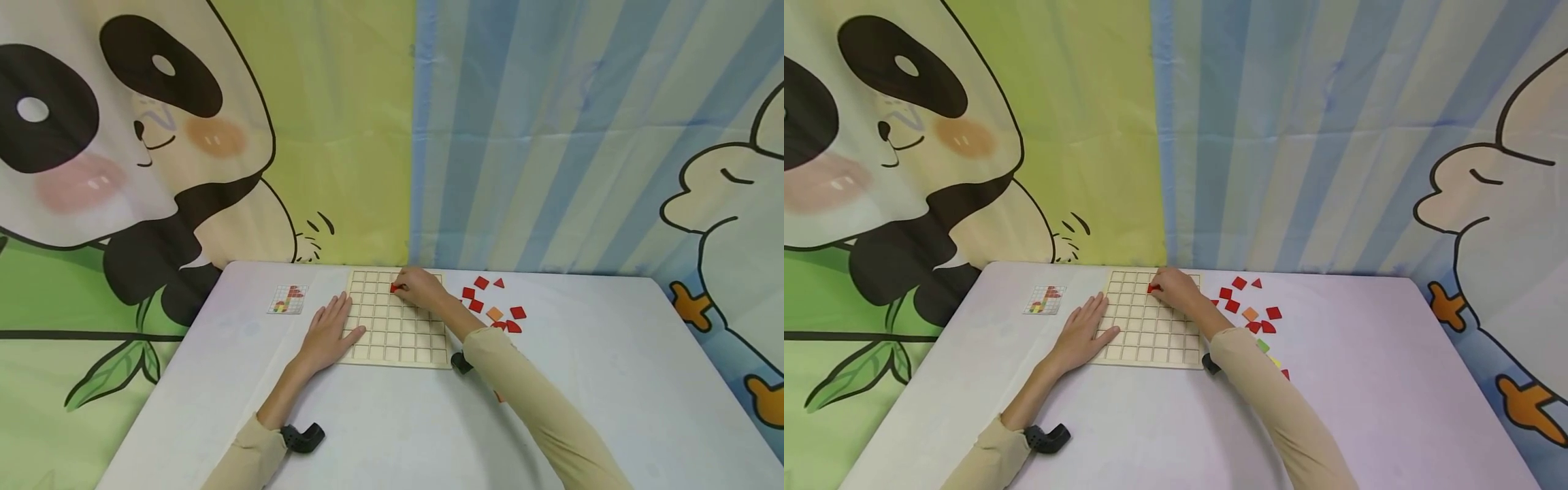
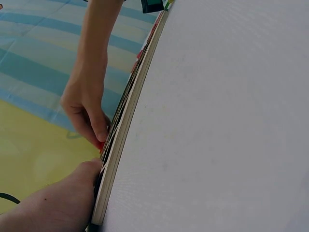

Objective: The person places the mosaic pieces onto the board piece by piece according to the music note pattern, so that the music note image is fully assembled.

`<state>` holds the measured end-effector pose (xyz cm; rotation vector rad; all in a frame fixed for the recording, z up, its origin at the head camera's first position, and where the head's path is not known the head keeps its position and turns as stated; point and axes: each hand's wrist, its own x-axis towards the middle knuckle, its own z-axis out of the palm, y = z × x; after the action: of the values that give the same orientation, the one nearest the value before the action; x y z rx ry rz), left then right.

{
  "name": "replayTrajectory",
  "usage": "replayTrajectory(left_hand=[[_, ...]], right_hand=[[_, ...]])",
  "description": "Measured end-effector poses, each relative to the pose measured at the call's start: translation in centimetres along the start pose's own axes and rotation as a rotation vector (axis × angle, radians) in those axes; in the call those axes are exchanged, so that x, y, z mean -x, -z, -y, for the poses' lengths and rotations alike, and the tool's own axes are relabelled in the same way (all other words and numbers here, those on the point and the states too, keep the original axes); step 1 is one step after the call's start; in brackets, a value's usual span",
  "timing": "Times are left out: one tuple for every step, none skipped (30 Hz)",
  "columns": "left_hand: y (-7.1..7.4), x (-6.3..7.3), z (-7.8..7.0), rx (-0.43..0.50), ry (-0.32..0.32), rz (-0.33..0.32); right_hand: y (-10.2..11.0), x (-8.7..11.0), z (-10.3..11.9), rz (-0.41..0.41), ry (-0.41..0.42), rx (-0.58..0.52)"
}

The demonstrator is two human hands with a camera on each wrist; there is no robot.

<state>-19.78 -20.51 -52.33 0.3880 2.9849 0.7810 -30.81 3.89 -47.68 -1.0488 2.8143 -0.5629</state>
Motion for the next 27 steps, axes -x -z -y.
replayTrajectory(left_hand=[[0.0, 0.0, 0.0, 0.000, -0.001, 0.002], [0.0, 0.1, 0.0, -0.004, -0.002, 0.002], [0.0, 0.1, 0.0, -0.004, -0.002, 0.002], [0.0, 0.1, 0.0, -0.003, -0.003, 0.001], [0.0, 0.1, 0.0, -0.001, -0.005, -0.004], [0.0, 0.1, 0.0, -0.001, -0.005, -0.008], [0.0, 0.1, 0.0, 0.004, -0.006, -0.010], [0.0, 0.0, 0.0, 0.005, -0.006, -0.010], [0.0, 0.0, 0.0, 0.008, -0.007, -0.011], [0.0, 0.0, 0.0, 0.011, -0.008, -0.013], [-0.1, 0.0, 0.1, 0.008, -0.009, -0.013], [-0.1, -0.1, 0.1, 0.007, -0.010, -0.012], [-0.2, -0.1, 0.1, 0.007, -0.010, -0.011], [-0.3, -0.1, 0.1, 0.001, -0.012, -0.009], [-0.3, -0.1, 0.2, -0.001, -0.013, -0.009], [-0.4, -0.1, 0.2, -0.006, -0.013, -0.011], [-0.5, -0.1, 0.2, -0.009, -0.013, -0.010], [-0.5, -0.1, 0.2, -0.007, -0.011, -0.008], [-0.4, -0.2, 0.2, -0.006, -0.010, -0.005], [-0.4, -0.2, 0.2, -0.006, -0.008, -0.001], [-0.3, -0.2, 0.2, -0.005, -0.005, 0.002], [-0.3, -0.2, 0.2, -0.007, -0.004, 0.002], [-0.2, -0.2, 0.2, -0.007, -0.003, 0.004], [-0.2, -0.2, 0.2, -0.008, -0.002, 0.006], [-0.2, -0.2, 0.2, -0.006, -0.002, 0.006], [-0.2, -0.3, 0.2, -0.007, -0.001, 0.006], [-0.3, -0.3, 0.2, -0.008, -0.001, 0.004]], right_hand=[[0.0, 0.0, 0.1, -0.003, 0.000, -0.005], [0.0, 0.0, 0.2, -0.001, -0.004, -0.005], [0.0, 0.0, 0.3, 0.001, -0.003, 0.004], [0.1, 0.1, 0.5, 0.003, 0.000, 0.015], [0.2, 0.1, 0.6, 0.011, -0.003, 0.027], [0.4, 0.2, 0.8, 0.021, -0.006, 0.039], [0.6, 0.2, 0.9, 0.032, -0.009, 0.053], [0.8, 0.3, 0.9, 0.045, -0.013, 0.057], [1.1, 0.4, 0.8, 0.057, -0.023, 0.054], [1.4, 0.5, 0.7, 0.064, -0.038, 0.038], [1.7, 0.7, 0.5, 0.070, -0.052, 0.026], [2.1, 0.9, 0.2, 0.068, -0.070, 0.015], [2.5, 1.2, -0.2, 0.064, -0.089, 0.002], [2.9, 1.5, -0.6, 0.056, -0.106, -0.016], [3.2, 1.8, -1.0, 0.050, -0.121, -0.021], [3.6, 2.1, -1.5, 0.044, -0.131, -0.023], [3.9, 2.5, -2.1, 0.043, -0.136, -0.017], [4.1, 2.8, -2.6, 0.042, -0.146, -0.011], [4.3, 3.2, -3.1, 0.044, -0.152, -0.005], [4.5, 3.5, -3.7, 0.044, -0.155, 0.003], [4.6, 3.7, -4.2, 0.043, -0.156, 0.009], [4.7, 4.0, -4.7, 0.037, -0.153, 0.013], [4.8, 4.3, -5.1, 0.028, -0.146, 0.015], [4.9, 4.5, -5.5, 0.017, -0.140, 0.016], [5.1, 4.7, -5.7, 0.010, -0.138, 0.014], [5.2, 4.9, -5.9, 0.002, -0.136, 0.015], [5.3, 5.0, -6.0, -0.004, -0.132, 0.015]])
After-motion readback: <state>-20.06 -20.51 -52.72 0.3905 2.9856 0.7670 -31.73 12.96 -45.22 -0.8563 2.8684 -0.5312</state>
